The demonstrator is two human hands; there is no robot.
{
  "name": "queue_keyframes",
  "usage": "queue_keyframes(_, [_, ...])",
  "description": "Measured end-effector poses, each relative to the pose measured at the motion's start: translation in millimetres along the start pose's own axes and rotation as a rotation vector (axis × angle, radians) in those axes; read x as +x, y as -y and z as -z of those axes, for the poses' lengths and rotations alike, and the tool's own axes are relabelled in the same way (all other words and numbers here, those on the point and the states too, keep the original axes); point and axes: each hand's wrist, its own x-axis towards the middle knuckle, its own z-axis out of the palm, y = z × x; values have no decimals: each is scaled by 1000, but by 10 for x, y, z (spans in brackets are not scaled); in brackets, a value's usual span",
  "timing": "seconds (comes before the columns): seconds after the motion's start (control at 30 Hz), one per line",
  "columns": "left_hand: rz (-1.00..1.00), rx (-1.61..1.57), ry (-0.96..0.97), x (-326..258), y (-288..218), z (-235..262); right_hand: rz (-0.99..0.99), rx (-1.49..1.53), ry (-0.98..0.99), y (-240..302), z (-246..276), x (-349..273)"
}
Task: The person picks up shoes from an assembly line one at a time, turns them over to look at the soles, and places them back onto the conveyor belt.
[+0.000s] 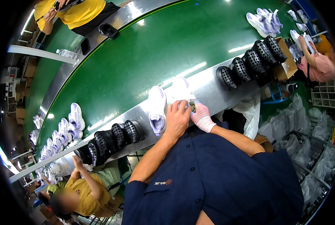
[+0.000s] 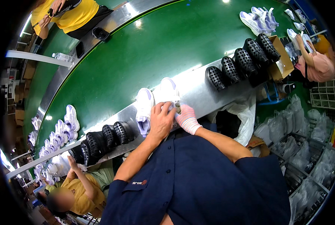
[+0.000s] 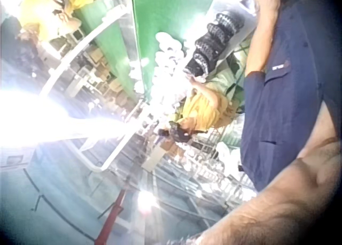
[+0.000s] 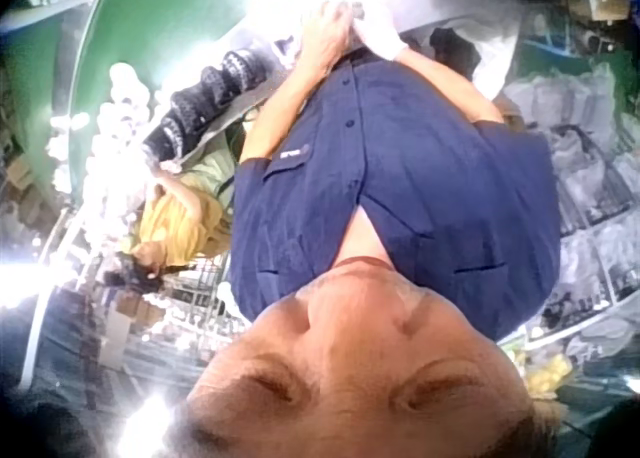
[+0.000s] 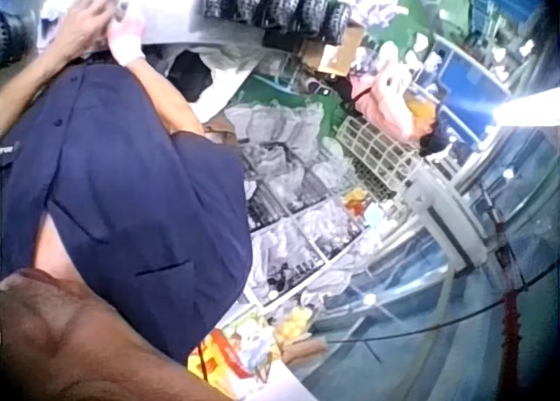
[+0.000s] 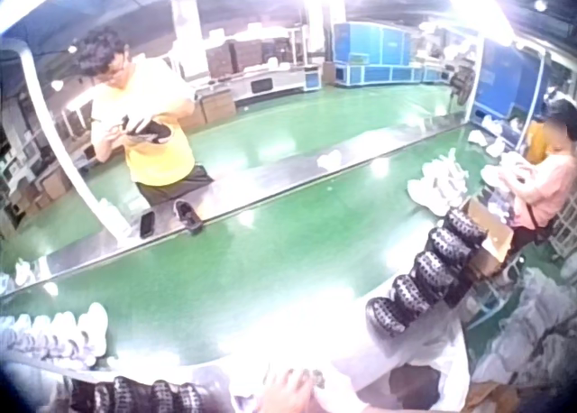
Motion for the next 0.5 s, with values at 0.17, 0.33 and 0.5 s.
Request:
queue_keyframes(0.17, [509,-105,-16,-345,-129,-96,-179,17,148,157,-6,-6])
queue_keyframes(0.33, [654,-95,-20,-267,-139,-303,-203,243,217,14,-134,-49])
queue_keyframes(0.5, [809,-228,-61,-311,-67,-363,-291,463,343,2,11,106])
